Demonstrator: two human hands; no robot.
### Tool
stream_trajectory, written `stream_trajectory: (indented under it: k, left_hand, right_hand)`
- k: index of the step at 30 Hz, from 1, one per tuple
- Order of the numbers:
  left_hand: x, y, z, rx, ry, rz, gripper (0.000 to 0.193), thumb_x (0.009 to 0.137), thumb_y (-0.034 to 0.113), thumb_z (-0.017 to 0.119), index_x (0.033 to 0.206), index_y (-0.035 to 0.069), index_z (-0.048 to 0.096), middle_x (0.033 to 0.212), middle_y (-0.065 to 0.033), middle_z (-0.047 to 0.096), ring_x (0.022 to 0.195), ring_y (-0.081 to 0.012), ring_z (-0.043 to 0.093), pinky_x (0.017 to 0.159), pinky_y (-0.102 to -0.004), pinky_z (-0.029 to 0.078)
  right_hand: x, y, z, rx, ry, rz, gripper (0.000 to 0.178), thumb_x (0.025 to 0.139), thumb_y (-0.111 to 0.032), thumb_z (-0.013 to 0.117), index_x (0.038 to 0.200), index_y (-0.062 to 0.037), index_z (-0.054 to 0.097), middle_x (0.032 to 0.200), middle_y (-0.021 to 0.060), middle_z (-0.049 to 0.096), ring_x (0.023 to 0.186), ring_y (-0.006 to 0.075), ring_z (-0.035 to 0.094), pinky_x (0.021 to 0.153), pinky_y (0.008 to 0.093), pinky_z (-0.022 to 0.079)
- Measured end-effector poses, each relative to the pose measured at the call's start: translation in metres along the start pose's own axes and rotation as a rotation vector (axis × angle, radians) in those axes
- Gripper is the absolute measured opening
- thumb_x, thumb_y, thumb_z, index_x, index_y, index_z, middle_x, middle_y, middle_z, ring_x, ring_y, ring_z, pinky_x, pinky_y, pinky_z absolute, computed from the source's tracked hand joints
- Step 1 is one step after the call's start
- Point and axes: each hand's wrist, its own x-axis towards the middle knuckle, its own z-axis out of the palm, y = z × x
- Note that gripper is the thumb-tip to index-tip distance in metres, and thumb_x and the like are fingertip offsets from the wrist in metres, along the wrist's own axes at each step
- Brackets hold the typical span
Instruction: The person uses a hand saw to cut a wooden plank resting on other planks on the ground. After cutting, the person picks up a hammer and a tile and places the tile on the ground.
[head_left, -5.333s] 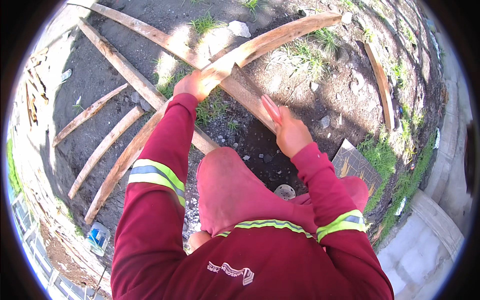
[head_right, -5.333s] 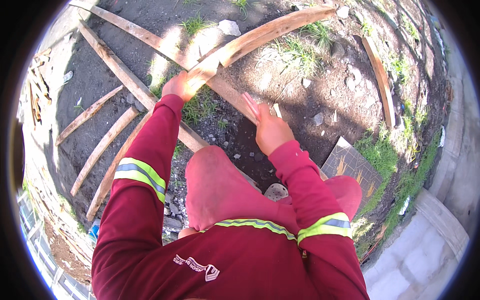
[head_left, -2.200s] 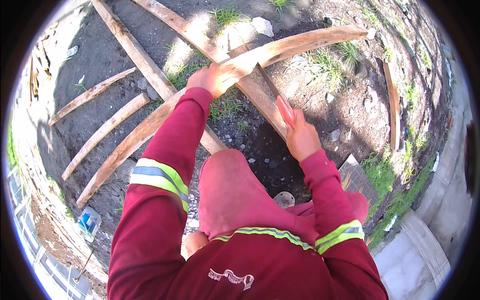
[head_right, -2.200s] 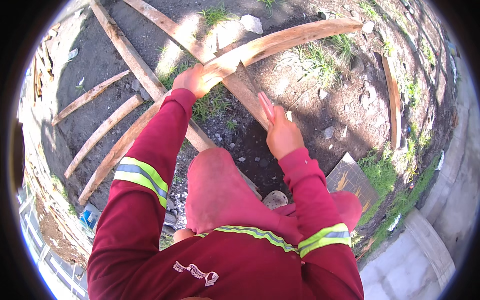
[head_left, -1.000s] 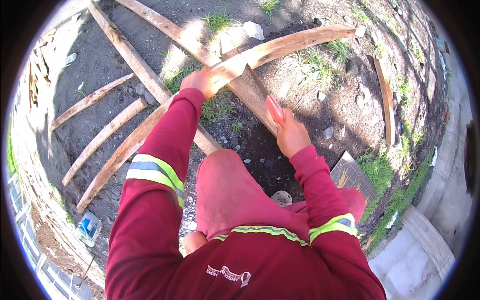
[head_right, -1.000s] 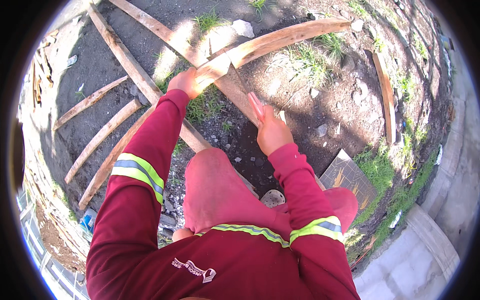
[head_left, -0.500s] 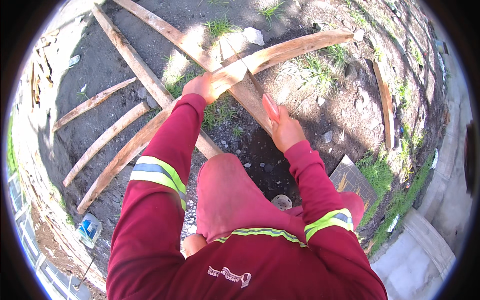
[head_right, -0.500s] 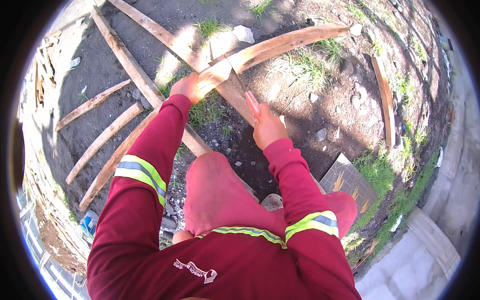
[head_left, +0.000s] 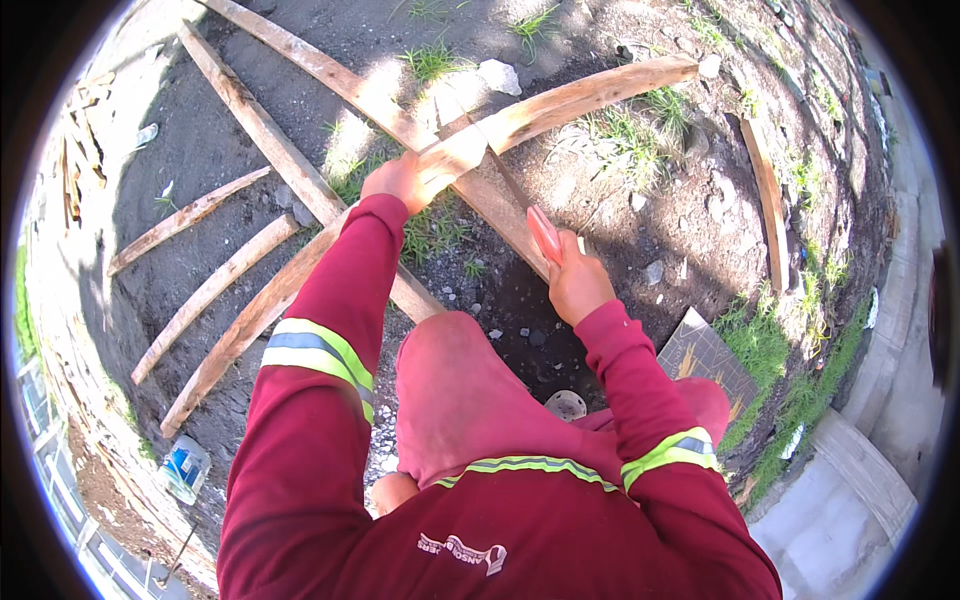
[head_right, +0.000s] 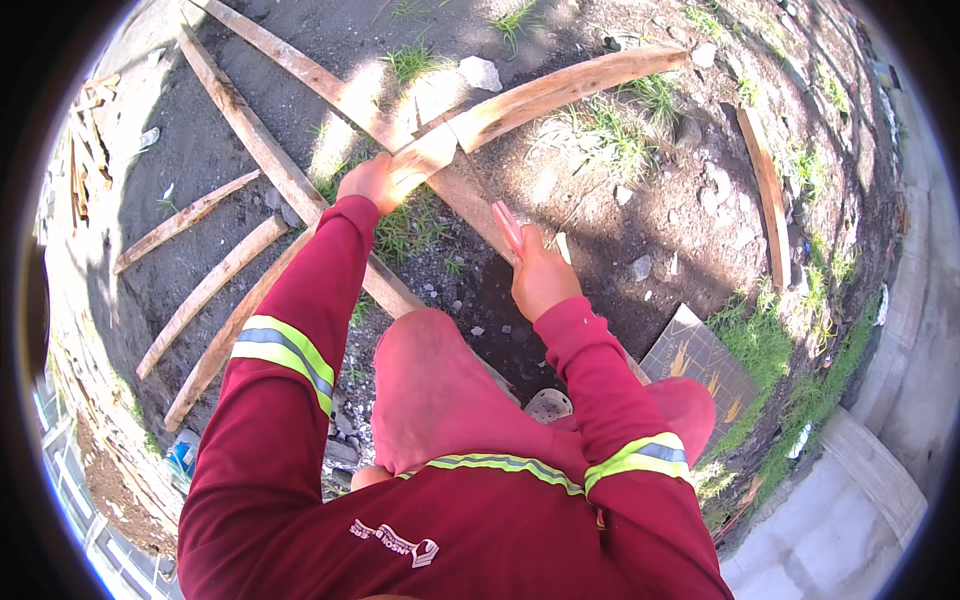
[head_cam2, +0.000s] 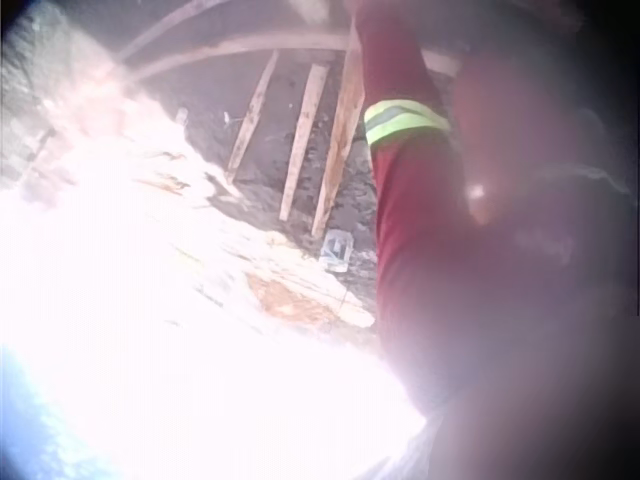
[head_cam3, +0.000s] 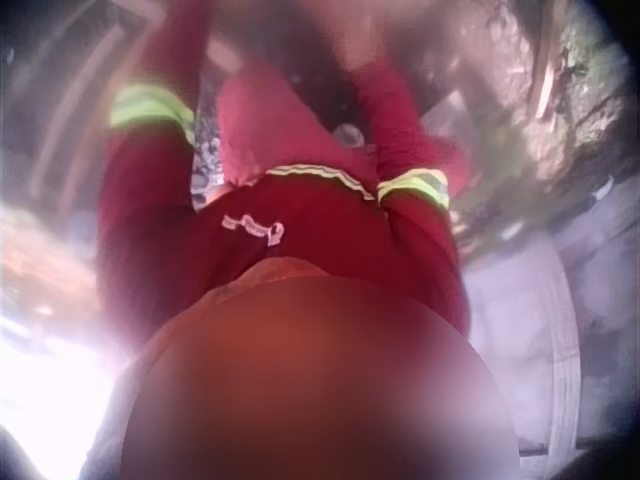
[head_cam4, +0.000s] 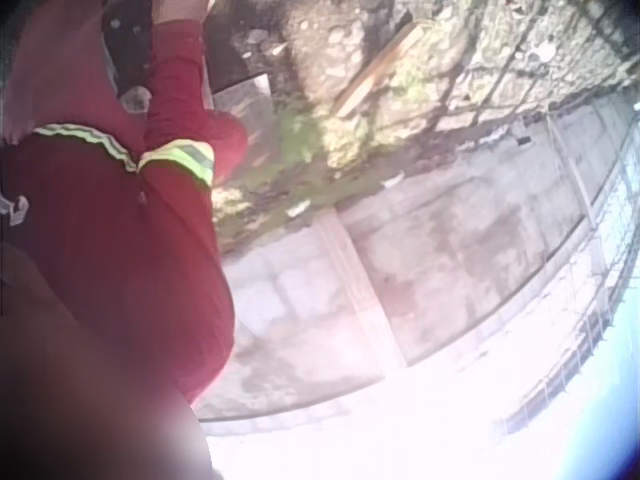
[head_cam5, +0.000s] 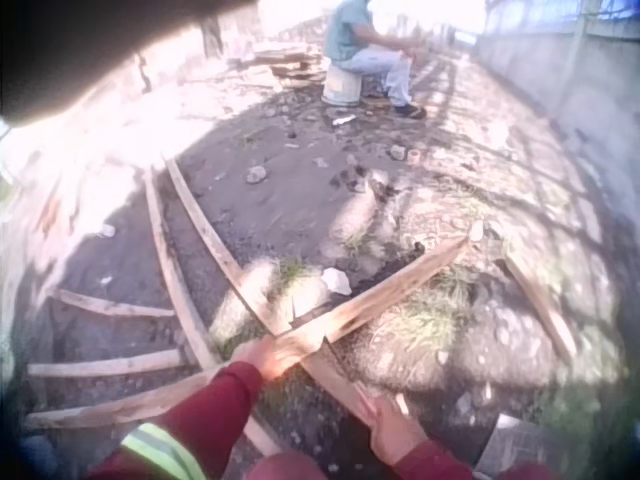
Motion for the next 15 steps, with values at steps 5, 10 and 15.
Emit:
stream_trajectory:
  k: [5, 10, 15]
  left_hand:
    - [-0.003, -0.003, 0.010, -0.001, 0.004, -0.008, 0.064, 0.078, 0.065, 0.062, 0.104, 0.006, 0.059, 0.096, -0.0206, 0.068, 0.092, -0.0401, 0.065, 0.081, -0.0471, 0.051]
    - [-0.004, -0.005, 0.010, 0.039, 0.050, 0.042, 0.069, 0.077, 0.068, 0.061, 0.107, 0.006, 0.059, 0.098, -0.0211, 0.068, 0.095, -0.0395, 0.065, 0.083, -0.0470, 0.051]
    - [0.003, -0.008, 0.008, 0.046, -0.019, 0.023, 0.064, 0.079, 0.063, 0.062, 0.107, 0.006, 0.059, 0.097, -0.0206, 0.068, 0.094, -0.0397, 0.065, 0.082, -0.0472, 0.051]
  right_hand:
    - [-0.024, -0.013, -0.029, -0.079, -0.130, 0.248, 0.035, 0.088, -0.014, 0.059, 0.120, -0.0090, 0.044, 0.080, 0.0268, 0.065, 0.075, 0.0469, 0.064, 0.067, 0.0558, 0.050]
    - [0.046, -0.013, 0.006, -0.005, -0.013, 0.025, 0.026, 0.090, -0.016, 0.055, 0.112, -0.0067, 0.045, 0.080, 0.0266, 0.065, 0.077, 0.0477, 0.063, 0.070, 0.0557, 0.049]
    - [-0.019, -0.002, -0.011, -0.018, -0.055, 0.091, 0.030, 0.090, -0.014, 0.056, 0.116, -0.0075, 0.043, 0.084, 0.0264, 0.065, 0.078, 0.0474, 0.063, 0.071, 0.0557, 0.050]
